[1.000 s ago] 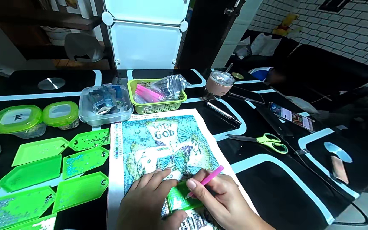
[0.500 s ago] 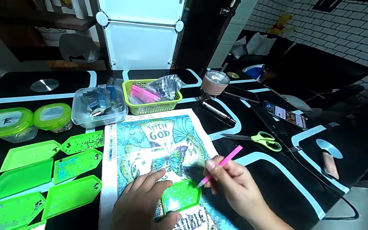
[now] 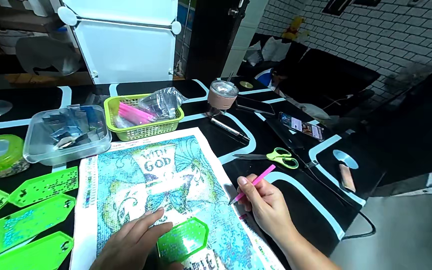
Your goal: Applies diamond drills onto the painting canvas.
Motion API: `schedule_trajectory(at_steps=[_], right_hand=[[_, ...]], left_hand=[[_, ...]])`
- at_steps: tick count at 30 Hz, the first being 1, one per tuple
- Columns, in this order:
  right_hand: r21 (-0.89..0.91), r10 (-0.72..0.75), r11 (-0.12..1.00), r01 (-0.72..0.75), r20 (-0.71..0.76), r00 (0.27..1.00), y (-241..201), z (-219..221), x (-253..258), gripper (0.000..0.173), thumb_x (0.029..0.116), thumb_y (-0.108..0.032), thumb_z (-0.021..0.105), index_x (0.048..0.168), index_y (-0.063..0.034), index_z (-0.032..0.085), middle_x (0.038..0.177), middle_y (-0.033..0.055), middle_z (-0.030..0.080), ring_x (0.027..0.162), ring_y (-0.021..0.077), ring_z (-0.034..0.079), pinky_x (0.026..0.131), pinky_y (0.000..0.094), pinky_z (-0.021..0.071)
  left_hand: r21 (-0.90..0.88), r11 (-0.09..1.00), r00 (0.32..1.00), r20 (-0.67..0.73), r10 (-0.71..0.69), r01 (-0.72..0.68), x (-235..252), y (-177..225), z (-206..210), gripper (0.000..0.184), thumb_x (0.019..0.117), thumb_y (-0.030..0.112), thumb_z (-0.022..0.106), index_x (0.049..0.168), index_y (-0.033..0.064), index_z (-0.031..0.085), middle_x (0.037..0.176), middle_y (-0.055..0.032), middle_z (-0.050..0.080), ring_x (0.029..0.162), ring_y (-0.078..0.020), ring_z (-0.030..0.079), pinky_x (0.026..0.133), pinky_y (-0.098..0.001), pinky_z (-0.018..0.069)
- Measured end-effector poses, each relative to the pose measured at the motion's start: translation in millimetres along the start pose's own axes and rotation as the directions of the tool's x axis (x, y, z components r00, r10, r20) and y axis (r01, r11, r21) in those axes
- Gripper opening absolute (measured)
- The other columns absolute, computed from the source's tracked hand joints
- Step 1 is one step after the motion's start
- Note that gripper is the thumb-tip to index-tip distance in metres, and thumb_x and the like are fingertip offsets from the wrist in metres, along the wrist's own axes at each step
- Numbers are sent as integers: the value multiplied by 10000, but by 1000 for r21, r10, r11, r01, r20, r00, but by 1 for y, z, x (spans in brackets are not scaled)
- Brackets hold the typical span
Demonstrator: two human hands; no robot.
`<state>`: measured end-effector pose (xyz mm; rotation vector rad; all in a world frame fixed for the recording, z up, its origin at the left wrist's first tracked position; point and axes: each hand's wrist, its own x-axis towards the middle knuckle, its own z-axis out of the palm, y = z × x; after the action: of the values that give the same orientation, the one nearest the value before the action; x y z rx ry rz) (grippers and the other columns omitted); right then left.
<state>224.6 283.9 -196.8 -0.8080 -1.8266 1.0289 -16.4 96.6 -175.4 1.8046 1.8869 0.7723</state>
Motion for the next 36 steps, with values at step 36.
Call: schedule_trajectory(at_steps=[36], right_hand=[[72,-91,993,91,-5,996,-33,-1,18,302,1085,-352,504,1039,-178,746,904,-34,735,722,69,691,675,226,603]], left_hand=[[-9,1000,997,-66,28,-29,-3,-4,5,478,892,466,749,1246,145,733,1439,-114,622,1257,-354,611,942,-547,509]])
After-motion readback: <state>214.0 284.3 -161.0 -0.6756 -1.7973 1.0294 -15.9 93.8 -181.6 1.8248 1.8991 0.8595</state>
